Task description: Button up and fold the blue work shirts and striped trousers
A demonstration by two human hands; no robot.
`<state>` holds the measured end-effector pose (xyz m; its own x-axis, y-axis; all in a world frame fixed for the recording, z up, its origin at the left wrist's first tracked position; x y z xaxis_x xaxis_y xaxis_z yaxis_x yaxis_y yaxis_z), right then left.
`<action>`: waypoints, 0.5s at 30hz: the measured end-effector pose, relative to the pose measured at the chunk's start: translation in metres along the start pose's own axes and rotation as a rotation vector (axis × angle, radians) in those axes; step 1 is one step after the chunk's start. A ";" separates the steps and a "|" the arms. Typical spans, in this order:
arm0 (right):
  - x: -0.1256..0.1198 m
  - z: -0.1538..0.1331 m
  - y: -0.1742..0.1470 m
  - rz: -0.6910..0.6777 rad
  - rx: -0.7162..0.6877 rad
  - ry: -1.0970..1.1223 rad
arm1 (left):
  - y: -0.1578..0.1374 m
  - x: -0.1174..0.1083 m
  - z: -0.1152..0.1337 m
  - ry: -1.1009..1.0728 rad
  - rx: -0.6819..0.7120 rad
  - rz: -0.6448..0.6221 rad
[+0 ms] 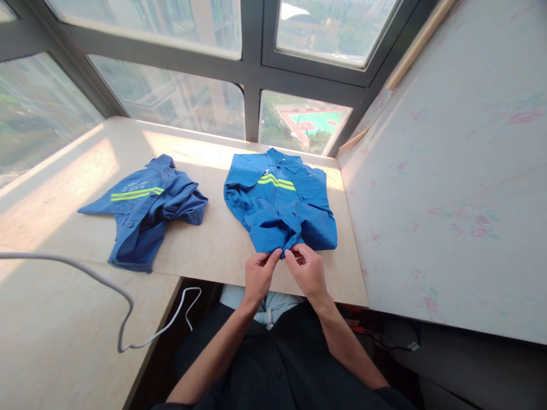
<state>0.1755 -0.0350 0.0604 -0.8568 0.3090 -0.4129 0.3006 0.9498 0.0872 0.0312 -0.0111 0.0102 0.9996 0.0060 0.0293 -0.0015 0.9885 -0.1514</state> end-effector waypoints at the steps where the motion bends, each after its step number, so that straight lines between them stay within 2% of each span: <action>1: 0.000 0.002 0.000 -0.012 0.010 -0.010 | -0.001 0.000 0.001 0.038 0.024 0.001; 5: -0.001 0.007 0.000 -0.092 0.070 -0.001 | -0.002 0.000 0.008 0.162 0.141 -0.024; 8: -0.002 0.009 0.000 -0.104 0.085 0.001 | -0.003 0.002 0.013 0.178 0.193 -0.048; 10: -0.003 0.010 0.000 -0.103 0.083 0.017 | -0.002 0.002 0.012 0.132 0.165 -0.057; 15: -0.001 0.012 0.000 -0.098 0.084 0.108 | 0.001 0.004 -0.002 -0.071 -0.016 -0.039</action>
<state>0.1817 -0.0357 0.0499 -0.9223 0.2229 -0.3158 0.2435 0.9695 -0.0269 0.0351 -0.0108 0.0083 0.9942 -0.0211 0.1053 0.0383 0.9856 -0.1644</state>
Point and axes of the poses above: each hand's wrist, its own y-axis towards the middle knuckle, its own x-axis out of the palm, z = x × y, the point moved 7 cm from there along y, towards the middle knuckle, and after that the axes turned 2 degrees about y, right-handed, at the moved point
